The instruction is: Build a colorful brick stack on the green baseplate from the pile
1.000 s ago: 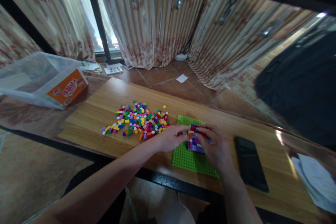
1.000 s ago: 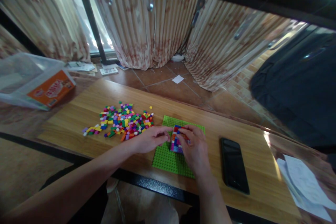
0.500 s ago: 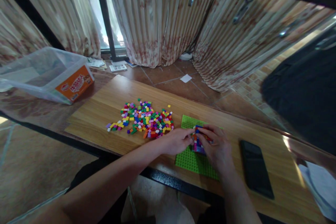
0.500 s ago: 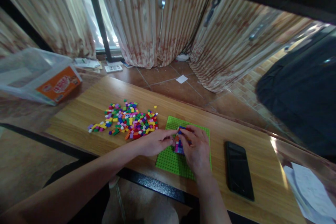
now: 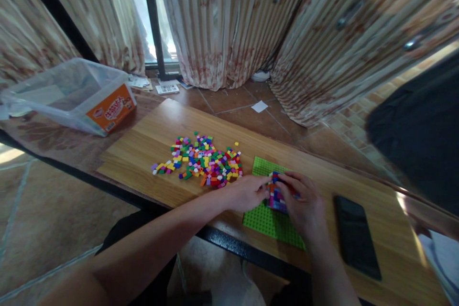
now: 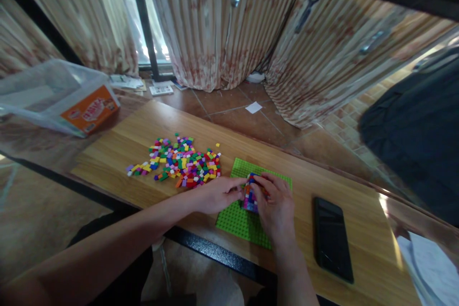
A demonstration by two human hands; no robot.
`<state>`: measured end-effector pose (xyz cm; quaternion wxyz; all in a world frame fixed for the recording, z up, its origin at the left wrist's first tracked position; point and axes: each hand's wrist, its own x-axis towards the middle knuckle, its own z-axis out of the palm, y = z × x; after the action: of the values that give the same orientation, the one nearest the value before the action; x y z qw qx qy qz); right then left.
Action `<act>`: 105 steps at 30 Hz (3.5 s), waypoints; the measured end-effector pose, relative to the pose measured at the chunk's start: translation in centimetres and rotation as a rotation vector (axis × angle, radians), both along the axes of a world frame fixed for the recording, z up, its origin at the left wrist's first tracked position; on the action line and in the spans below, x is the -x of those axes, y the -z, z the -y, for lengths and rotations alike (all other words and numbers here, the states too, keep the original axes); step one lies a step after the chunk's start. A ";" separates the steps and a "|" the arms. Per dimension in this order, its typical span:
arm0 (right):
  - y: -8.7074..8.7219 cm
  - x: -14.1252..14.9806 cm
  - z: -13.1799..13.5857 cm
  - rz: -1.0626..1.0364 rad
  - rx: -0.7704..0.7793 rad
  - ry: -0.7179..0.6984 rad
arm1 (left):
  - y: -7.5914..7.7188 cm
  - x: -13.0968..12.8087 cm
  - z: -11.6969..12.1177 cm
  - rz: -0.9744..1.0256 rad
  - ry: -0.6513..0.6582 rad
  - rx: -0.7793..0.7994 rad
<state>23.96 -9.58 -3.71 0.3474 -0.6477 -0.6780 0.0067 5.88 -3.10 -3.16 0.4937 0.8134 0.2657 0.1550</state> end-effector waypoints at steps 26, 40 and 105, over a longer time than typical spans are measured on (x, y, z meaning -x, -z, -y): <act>0.3 0.2 -0.2 -0.045 -0.002 0.032 | -0.5 -0.2 1.1 -0.129 -0.022 -0.192; -0.5 0.7 0.1 -0.124 -0.045 0.085 | -0.4 0.2 0.3 -0.045 -0.106 -0.129; -0.9 2.5 0.5 0.075 0.151 0.295 | -0.5 0.5 0.2 -0.032 -0.062 -0.157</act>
<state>21.42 -10.12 -2.80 0.2695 -0.7642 -0.5857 -0.0178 5.36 -3.26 -2.71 0.4193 0.8432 0.2857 0.1777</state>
